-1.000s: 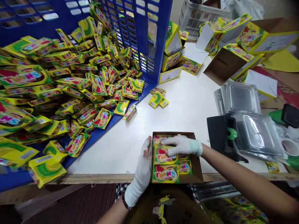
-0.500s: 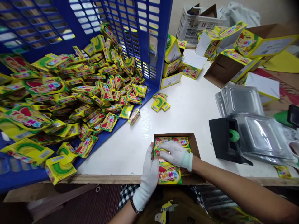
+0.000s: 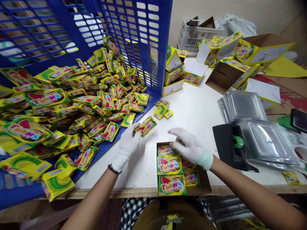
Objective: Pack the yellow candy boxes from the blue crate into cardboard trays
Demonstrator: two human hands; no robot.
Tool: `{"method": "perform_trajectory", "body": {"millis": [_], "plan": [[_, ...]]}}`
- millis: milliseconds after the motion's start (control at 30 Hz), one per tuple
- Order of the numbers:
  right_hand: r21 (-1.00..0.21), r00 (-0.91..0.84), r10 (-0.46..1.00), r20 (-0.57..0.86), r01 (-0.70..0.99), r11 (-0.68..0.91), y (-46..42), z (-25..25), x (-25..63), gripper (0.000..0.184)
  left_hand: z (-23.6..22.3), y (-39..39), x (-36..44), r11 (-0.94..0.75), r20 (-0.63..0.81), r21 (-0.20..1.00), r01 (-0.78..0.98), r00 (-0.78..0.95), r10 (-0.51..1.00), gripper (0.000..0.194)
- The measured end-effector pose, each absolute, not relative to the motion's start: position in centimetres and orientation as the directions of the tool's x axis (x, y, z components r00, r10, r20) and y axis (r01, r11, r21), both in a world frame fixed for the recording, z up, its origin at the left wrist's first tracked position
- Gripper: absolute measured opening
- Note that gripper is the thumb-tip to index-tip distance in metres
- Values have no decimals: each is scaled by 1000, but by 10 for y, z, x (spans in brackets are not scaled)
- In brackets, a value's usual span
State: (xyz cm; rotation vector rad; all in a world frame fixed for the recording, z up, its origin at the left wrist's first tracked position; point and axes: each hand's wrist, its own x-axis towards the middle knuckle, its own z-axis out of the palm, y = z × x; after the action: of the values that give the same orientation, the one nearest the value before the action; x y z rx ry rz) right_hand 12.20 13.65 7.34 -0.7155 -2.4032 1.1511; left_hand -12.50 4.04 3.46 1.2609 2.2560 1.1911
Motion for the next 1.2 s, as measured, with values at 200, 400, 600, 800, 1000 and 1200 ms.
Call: {"method": "perform_trajectory", "body": {"millis": [200,400,600,800,1000,1200], "plan": [[-801,-769,616,171,255,542,153,93,134,34,72,11,-52,-11,296,808,589,-390,872,37],[-802,-626,776,-76,501,325,121,50,170,32,54,-37,7,-125,245,543,831,-15,969,45],[-726,-628,775,-68,565,394,115,17,155,23,27,-55,27,-123,235,431,894,20,972,52],[-400,-763,581,-284,645,651,132,32,125,22,20,-56,23,-134,264,426,895,19,964,55],[-59,-770,377,-514,471,880,134,60,107,46,20,-57,24,-133,285,436,890,4,959,51],[-77,-800,256,-542,350,933,131,64,85,49,18,-56,24,-129,250,453,882,13,968,56]]}}
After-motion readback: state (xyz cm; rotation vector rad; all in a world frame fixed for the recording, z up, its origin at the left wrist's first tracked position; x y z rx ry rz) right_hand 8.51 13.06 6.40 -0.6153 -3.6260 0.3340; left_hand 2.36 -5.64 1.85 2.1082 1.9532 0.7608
